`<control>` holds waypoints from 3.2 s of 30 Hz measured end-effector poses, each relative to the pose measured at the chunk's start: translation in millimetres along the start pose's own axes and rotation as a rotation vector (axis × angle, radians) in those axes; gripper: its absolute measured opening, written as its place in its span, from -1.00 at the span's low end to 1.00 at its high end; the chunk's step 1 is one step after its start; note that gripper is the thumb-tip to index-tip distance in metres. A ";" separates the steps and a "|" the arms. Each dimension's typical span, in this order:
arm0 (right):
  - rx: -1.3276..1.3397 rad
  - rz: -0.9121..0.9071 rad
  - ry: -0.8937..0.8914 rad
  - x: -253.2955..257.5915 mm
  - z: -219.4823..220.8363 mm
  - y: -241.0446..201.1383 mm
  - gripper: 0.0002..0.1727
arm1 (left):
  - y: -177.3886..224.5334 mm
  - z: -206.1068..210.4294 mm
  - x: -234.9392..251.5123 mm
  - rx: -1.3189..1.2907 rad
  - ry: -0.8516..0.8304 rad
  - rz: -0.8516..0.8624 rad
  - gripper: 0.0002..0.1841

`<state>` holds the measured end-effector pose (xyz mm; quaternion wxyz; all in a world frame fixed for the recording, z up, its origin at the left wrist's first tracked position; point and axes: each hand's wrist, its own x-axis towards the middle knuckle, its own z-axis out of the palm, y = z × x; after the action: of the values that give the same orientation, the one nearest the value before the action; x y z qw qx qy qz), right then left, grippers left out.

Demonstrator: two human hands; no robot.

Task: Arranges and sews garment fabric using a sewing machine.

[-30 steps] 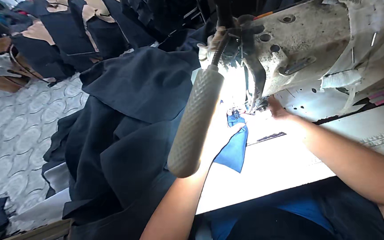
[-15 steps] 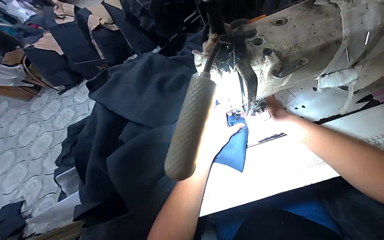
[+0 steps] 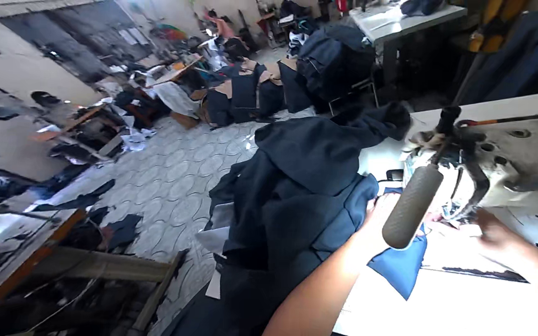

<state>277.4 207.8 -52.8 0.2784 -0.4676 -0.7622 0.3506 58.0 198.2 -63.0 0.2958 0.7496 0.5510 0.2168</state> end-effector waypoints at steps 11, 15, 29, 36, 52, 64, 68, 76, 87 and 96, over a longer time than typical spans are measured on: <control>-0.105 -0.710 -0.098 -12.5 38.6 -18.6 -0.59 | 44.4 -65.4 -93.2 -0.223 -0.203 0.344 -0.76; -0.061 -0.604 -0.118 -11.6 35.9 -32.9 -0.63 | 38.8 -62.1 -96.5 0.046 -0.064 -0.185 -0.43; 0.050 -0.432 -0.082 -11.2 51.9 -43.5 -0.22 | 30.0 -55.5 -114.9 0.080 0.141 0.251 -0.59; -0.202 -0.652 0.016 -10.8 62.0 -29.7 -0.58 | 48.3 -40.6 -121.6 0.355 0.236 -0.096 -0.69; -0.287 -0.744 0.400 -68.9 43.5 -13.7 -0.67 | 41.2 29.7 -104.5 0.220 0.571 0.533 -0.59; -0.407 -0.381 0.277 -102.3 61.6 -21.8 -0.73 | 43.2 -19.2 -83.4 0.416 -0.321 0.233 -0.40; -0.496 -0.349 0.316 -109.5 63.3 -21.8 -0.70 | 42.0 -34.3 -67.6 0.280 -0.351 0.033 -0.18; -0.483 -0.438 0.270 -109.4 63.5 -9.2 -0.70 | 37.7 -17.2 -67.4 0.350 -0.254 0.038 -0.54; -0.595 -0.401 0.006 -56.1 34.3 -21.0 -0.71 | 33.4 -31.8 -30.8 0.371 -0.314 -0.105 -0.46; -0.460 -0.194 -0.129 -13.8 19.6 -14.6 -0.70 | 11.1 -19.8 -7.2 0.209 -0.141 -0.070 -0.53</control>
<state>260.7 185.3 -54.3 0.1479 -0.4201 -0.8793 0.1689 50.8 192.9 -40.8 0.2613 0.7699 0.5744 0.0946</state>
